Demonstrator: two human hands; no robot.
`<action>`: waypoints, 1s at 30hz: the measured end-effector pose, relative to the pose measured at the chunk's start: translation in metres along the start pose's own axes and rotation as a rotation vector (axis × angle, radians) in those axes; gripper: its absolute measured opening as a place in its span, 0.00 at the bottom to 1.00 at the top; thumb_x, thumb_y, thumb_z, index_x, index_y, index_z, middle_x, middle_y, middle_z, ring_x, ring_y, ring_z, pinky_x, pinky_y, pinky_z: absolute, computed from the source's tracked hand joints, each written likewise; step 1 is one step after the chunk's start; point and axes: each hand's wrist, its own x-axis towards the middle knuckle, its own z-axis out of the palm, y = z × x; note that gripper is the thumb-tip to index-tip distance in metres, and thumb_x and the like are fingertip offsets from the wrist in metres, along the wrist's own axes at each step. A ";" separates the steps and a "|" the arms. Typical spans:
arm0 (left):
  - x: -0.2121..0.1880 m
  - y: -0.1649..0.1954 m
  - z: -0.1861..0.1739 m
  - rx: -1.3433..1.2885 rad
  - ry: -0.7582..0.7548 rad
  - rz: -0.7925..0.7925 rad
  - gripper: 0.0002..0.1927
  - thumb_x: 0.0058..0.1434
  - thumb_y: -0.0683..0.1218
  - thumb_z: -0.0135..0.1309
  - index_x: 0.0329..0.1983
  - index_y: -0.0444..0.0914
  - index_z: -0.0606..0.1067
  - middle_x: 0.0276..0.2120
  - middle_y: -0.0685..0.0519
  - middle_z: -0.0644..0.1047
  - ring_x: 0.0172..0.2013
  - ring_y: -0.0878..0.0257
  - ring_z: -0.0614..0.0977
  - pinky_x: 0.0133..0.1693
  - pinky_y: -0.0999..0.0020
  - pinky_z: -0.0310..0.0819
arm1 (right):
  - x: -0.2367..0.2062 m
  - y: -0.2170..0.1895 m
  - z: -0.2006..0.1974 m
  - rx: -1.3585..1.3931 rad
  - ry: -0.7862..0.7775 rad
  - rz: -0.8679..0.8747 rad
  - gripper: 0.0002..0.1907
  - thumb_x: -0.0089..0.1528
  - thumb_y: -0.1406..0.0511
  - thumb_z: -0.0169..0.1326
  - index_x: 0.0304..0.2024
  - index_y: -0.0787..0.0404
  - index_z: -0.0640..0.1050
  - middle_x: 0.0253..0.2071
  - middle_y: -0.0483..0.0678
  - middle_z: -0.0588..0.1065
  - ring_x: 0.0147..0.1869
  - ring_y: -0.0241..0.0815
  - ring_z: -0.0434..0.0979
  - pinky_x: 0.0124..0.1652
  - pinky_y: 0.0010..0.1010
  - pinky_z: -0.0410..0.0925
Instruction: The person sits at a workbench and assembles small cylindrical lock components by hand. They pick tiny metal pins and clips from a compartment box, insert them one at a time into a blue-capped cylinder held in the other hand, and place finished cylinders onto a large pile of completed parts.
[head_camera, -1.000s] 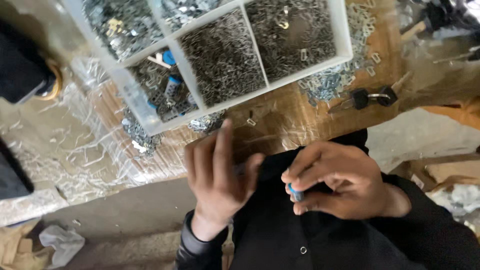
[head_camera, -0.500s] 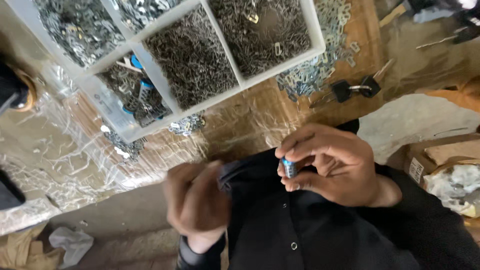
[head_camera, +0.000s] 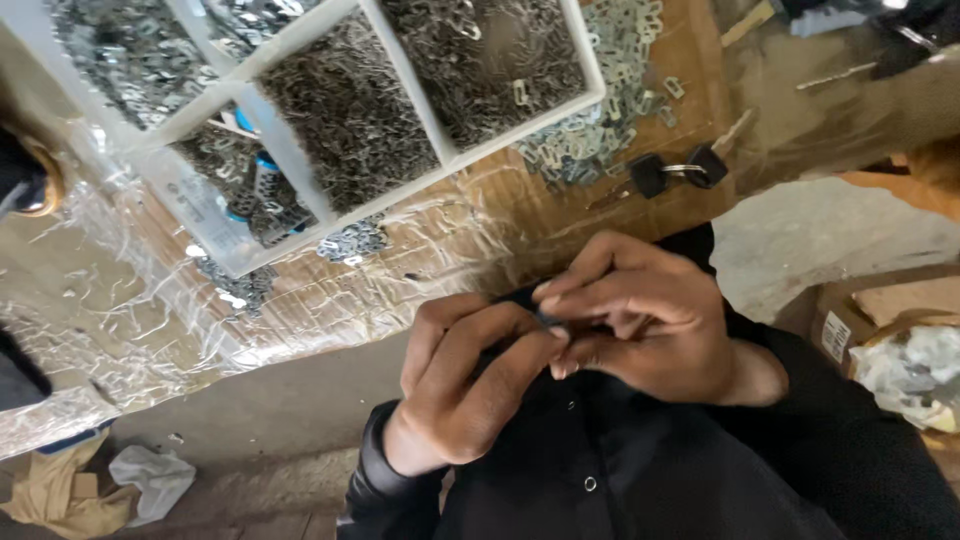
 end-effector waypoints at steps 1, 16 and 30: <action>-0.004 -0.002 -0.005 -0.023 -0.003 -0.021 0.15 0.53 0.41 0.67 0.43 0.37 0.80 0.37 0.50 0.79 0.40 0.53 0.77 0.42 0.61 0.76 | 0.002 0.002 0.001 0.049 -0.032 0.018 0.19 0.62 0.80 0.63 0.55 0.73 0.77 0.57 0.57 0.71 0.53 0.45 0.84 0.51 0.31 0.85; -0.012 -0.025 0.031 0.472 0.014 0.007 0.18 0.64 0.50 0.69 0.55 0.42 0.81 0.48 0.48 0.75 0.49 0.51 0.75 0.52 0.59 0.71 | -0.025 -0.015 -0.025 0.060 0.194 -0.077 0.20 0.61 0.77 0.65 0.55 0.70 0.77 0.53 0.58 0.73 0.48 0.43 0.84 0.43 0.29 0.84; -0.034 -0.013 0.006 -0.249 0.228 -0.067 0.11 0.56 0.33 0.61 0.40 0.33 0.72 0.36 0.48 0.79 0.37 0.54 0.82 0.41 0.59 0.78 | 0.015 0.005 0.014 0.007 -0.025 0.046 0.19 0.61 0.79 0.62 0.55 0.73 0.75 0.59 0.61 0.73 0.55 0.44 0.82 0.50 0.28 0.82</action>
